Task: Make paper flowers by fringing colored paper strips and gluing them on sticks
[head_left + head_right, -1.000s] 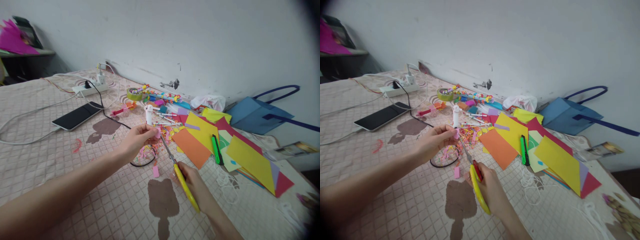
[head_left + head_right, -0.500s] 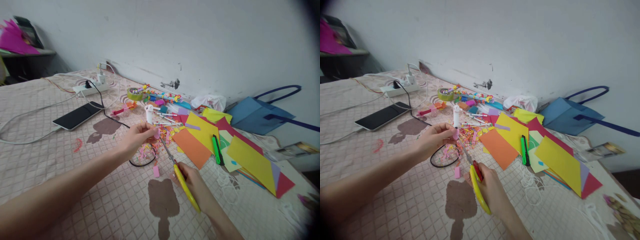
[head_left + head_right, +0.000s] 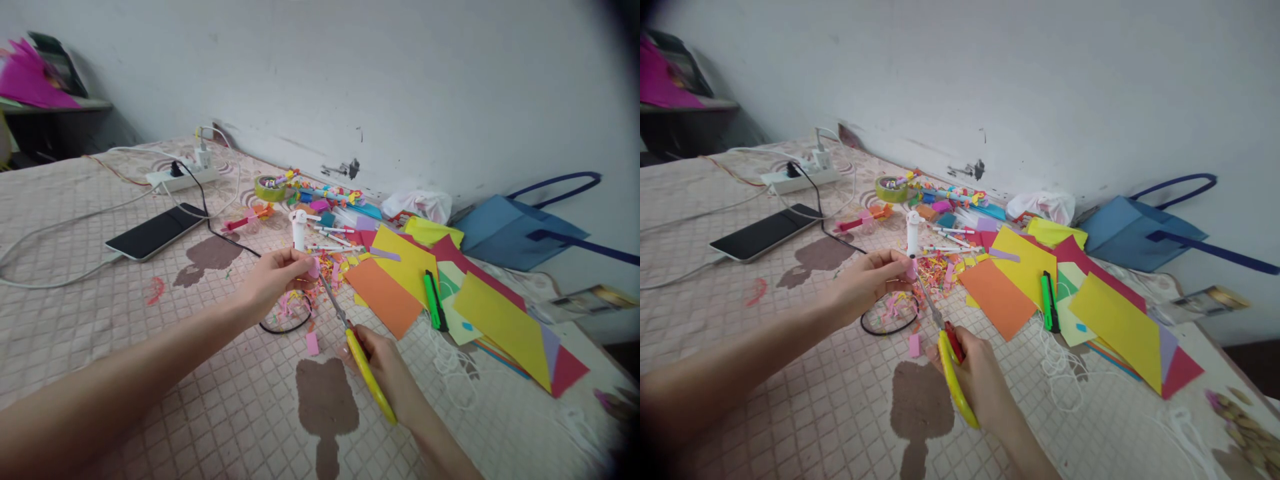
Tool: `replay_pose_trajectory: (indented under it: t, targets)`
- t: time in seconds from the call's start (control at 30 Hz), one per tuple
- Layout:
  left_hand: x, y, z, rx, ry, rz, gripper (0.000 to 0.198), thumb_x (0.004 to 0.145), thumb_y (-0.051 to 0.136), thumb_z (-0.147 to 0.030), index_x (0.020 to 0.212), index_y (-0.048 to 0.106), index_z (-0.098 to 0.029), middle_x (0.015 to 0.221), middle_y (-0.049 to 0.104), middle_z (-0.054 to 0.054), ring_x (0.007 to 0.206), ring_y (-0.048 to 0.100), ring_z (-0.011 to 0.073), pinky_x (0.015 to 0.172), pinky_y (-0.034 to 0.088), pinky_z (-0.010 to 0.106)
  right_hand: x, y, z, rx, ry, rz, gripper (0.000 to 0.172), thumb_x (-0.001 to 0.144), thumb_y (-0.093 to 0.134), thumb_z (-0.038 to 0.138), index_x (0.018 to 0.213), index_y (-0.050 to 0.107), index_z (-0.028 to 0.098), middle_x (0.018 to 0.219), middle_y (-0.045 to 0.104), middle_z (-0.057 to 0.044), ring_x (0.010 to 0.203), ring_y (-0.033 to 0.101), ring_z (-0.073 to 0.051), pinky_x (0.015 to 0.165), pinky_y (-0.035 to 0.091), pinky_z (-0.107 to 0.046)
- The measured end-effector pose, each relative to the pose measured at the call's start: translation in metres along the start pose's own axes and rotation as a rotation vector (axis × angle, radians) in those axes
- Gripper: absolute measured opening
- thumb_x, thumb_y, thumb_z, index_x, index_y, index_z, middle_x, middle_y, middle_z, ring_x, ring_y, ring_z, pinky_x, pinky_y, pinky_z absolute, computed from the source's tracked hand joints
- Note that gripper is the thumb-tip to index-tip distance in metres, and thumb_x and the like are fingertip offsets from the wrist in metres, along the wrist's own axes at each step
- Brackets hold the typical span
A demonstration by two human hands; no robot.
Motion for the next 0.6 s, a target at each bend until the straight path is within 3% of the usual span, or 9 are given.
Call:
replay_pose_trajectory:
  t: [0.3,0.6]
  targets:
    - [-0.003,0.0,0.011,-0.106,-0.074,-0.043,0.014,0.072,0.068,-0.024,0.071,0.06,-0.013,0.069,0.064,0.004,0.063,0.06,0.0112,0.065,0.051,0.025,0.002,0.004,-0.007,0.055,-0.008,-0.015,0.03,0.077,0.056,0.04,0.062,0.04,0.02,0.056,0.035,0.006,0.05,0.031,-0.009,0.043,0.026,-0.021]
    - [-0.006,0.005,0.015,-0.168,-0.094,-0.03,0.011,0.075,0.066,-0.021,0.073,0.059,-0.011,0.072,0.065,0.003,0.065,0.061,0.0094,0.068,0.051,0.022,-0.001,0.01,-0.007,0.144,0.016,0.0,0.03,0.08,0.055,0.043,0.064,0.042,0.021,0.044,0.033,0.009,0.036,0.03,-0.007,0.035,0.026,-0.02]
Point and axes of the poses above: each hand's wrist, its own x-axis towards the middle knuckle, its own y-axis out of the palm, z = x × y, the point moved 10 cm from there along x, towards the middle knuckle
